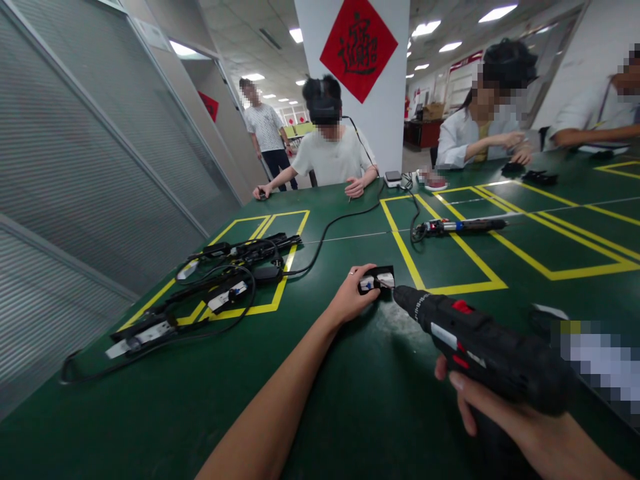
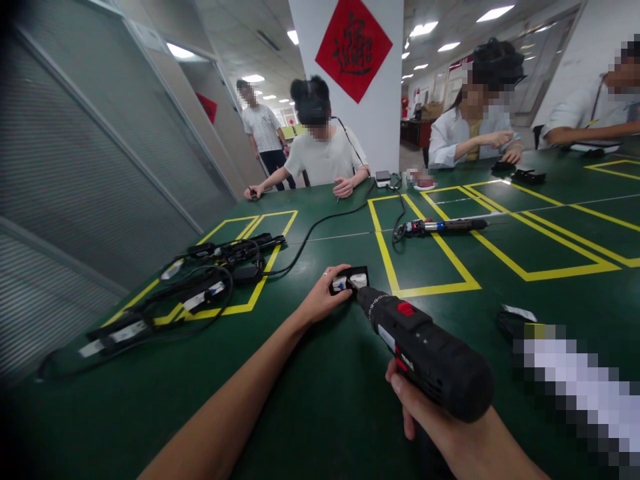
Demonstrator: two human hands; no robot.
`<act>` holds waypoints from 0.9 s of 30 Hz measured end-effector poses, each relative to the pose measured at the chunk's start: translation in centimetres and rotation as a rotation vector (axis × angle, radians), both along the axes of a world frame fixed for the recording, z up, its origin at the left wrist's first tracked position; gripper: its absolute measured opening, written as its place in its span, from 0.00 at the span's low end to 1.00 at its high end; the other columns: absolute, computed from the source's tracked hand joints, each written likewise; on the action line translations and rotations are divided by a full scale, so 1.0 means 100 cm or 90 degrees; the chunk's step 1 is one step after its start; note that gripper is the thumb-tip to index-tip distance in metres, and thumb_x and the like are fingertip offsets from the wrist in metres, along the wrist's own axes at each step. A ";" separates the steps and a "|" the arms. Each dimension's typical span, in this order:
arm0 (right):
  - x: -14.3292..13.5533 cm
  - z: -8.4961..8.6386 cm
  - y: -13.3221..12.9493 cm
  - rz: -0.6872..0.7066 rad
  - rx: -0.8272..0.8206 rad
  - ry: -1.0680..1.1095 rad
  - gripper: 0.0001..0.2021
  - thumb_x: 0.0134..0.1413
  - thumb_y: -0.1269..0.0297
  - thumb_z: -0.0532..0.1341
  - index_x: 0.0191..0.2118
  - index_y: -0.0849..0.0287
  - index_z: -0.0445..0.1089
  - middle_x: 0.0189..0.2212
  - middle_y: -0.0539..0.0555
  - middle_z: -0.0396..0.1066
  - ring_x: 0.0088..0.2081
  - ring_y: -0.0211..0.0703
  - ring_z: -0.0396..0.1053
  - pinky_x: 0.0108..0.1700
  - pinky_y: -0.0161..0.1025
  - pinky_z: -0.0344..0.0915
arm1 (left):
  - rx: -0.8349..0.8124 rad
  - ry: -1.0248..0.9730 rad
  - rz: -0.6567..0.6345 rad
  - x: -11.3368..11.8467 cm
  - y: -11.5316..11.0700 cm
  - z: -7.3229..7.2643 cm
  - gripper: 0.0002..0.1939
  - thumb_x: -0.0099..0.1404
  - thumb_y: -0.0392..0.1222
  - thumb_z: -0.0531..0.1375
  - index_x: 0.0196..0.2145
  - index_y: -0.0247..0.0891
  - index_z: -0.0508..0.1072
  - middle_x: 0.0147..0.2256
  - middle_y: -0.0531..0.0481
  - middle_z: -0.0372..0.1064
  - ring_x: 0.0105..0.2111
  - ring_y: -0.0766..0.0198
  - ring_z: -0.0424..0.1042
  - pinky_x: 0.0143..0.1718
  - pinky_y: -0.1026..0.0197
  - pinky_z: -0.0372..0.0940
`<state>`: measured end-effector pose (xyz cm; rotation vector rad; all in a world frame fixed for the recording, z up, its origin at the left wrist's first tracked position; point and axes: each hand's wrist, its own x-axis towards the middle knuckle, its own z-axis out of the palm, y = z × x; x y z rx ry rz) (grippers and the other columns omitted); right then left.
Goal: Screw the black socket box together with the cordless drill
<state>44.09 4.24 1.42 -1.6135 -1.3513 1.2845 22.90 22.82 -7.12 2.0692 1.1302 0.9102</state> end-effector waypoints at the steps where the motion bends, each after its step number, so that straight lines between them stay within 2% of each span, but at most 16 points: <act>1: -0.001 0.001 0.000 -0.003 0.004 -0.003 0.12 0.53 0.50 0.56 0.32 0.52 0.70 0.15 0.46 0.68 0.23 0.46 0.71 0.31 0.40 0.67 | -0.001 0.000 0.002 0.000 0.000 0.000 0.27 0.57 0.37 0.59 0.55 0.41 0.62 0.48 0.46 0.60 0.47 0.60 0.65 0.54 0.57 0.59; 6: -0.002 0.002 -0.001 -0.008 0.005 -0.012 0.11 0.52 0.51 0.56 0.31 0.52 0.69 0.16 0.46 0.70 0.25 0.46 0.73 0.34 0.41 0.67 | 0.003 -0.005 -0.003 0.000 -0.001 0.000 0.28 0.56 0.37 0.59 0.55 0.41 0.62 0.49 0.46 0.60 0.48 0.59 0.64 0.55 0.56 0.58; 11: -0.001 0.001 -0.001 -0.014 0.016 -0.001 0.12 0.52 0.50 0.56 0.32 0.52 0.69 0.17 0.47 0.70 0.25 0.47 0.73 0.30 0.40 0.67 | 0.014 -0.003 -0.004 0.000 0.000 -0.001 0.28 0.56 0.36 0.59 0.55 0.41 0.62 0.49 0.46 0.60 0.49 0.59 0.64 0.56 0.56 0.58; 16: 0.000 0.000 -0.001 -0.001 0.006 -0.036 0.13 0.52 0.50 0.56 0.32 0.52 0.69 0.19 0.49 0.72 0.27 0.48 0.74 0.33 0.42 0.68 | 0.008 0.000 -0.007 0.000 0.000 0.000 0.28 0.56 0.37 0.59 0.55 0.41 0.61 0.49 0.46 0.60 0.49 0.60 0.64 0.56 0.57 0.58; 21: 0.000 -0.001 -0.002 -0.004 0.003 -0.001 0.13 0.52 0.49 0.56 0.33 0.52 0.69 0.18 0.46 0.69 0.22 0.44 0.71 0.32 0.41 0.68 | 0.000 -0.001 -0.005 0.000 -0.001 0.001 0.28 0.56 0.37 0.59 0.55 0.41 0.62 0.49 0.46 0.60 0.48 0.60 0.65 0.55 0.57 0.58; 27: -0.002 0.001 -0.002 -0.017 0.012 0.009 0.12 0.52 0.49 0.56 0.31 0.51 0.69 0.17 0.46 0.67 0.23 0.45 0.71 0.32 0.41 0.68 | -0.003 0.000 0.002 0.001 -0.001 0.000 0.29 0.55 0.35 0.59 0.55 0.42 0.62 0.49 0.46 0.60 0.49 0.59 0.64 0.55 0.56 0.58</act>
